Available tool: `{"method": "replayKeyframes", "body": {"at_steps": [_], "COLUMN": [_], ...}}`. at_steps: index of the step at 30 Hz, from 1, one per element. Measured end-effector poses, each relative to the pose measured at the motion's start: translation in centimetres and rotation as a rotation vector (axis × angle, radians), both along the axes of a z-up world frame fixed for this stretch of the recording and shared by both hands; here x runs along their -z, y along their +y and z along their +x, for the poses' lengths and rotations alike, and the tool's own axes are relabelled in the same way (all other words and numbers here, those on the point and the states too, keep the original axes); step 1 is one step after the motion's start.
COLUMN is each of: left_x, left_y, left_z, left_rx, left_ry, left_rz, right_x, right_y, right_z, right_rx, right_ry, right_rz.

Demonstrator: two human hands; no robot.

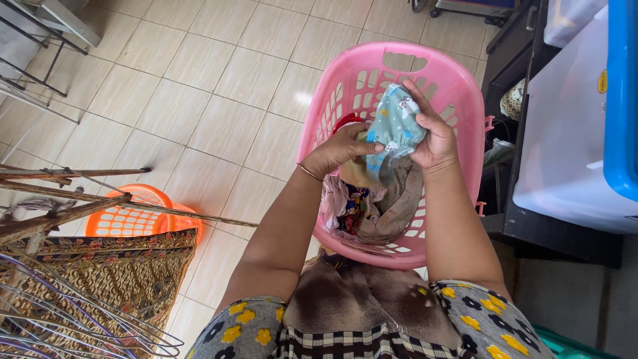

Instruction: The person takes small clothing items from a pink laundry basket and hangs them on a red rotary drying rack. They handle several pieces one by one, spreading them on the rack arms to dry.

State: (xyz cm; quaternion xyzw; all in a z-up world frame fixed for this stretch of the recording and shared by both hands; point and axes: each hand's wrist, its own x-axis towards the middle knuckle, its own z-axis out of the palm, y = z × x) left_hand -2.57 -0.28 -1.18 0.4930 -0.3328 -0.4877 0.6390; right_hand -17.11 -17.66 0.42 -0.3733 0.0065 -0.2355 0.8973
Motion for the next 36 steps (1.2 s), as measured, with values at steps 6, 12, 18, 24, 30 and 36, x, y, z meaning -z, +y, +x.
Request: {"method": "replayKeyframes", "body": {"at_steps": [6, 12, 18, 24, 30, 36], "left_x": [-2.3, -0.8, -2.2, 0.1, 3.2, 2.2], "left_y": [0.6, -0.2, 0.4, -0.6, -2.1, -2.1], "left_z": [0.1, 0.5, 0.1, 0.3, 2.3, 2.6], "left_rx": [-0.051, -0.15, -0.145, -0.092, -0.412, -0.502], "left_ry": [0.101, 0.328, 0.404, 0.348, 0.357, 0.452], "left_rz": [0.187, 0.033, -0.105, -0.121, -0.167, -0.28], "right_x": [2.6, 6.0, -0.1, 3.9, -2.7, -3.0], "right_y": [-3.3, -4.5, 2.6, 1.2, 1.6, 1.7], "right_z": [-0.6, -0.1, 0.2, 1.6, -0.2, 0.4], "right_rx": [0.465, 0.698, 0.331, 0.407, 0.327, 0.324], "right_ry": [0.255, 0.662, 0.835, 0.84, 0.423, 0.45], "right_rz": [-0.01, -0.114, -0.433, -0.767, 0.042, 0.17]}}
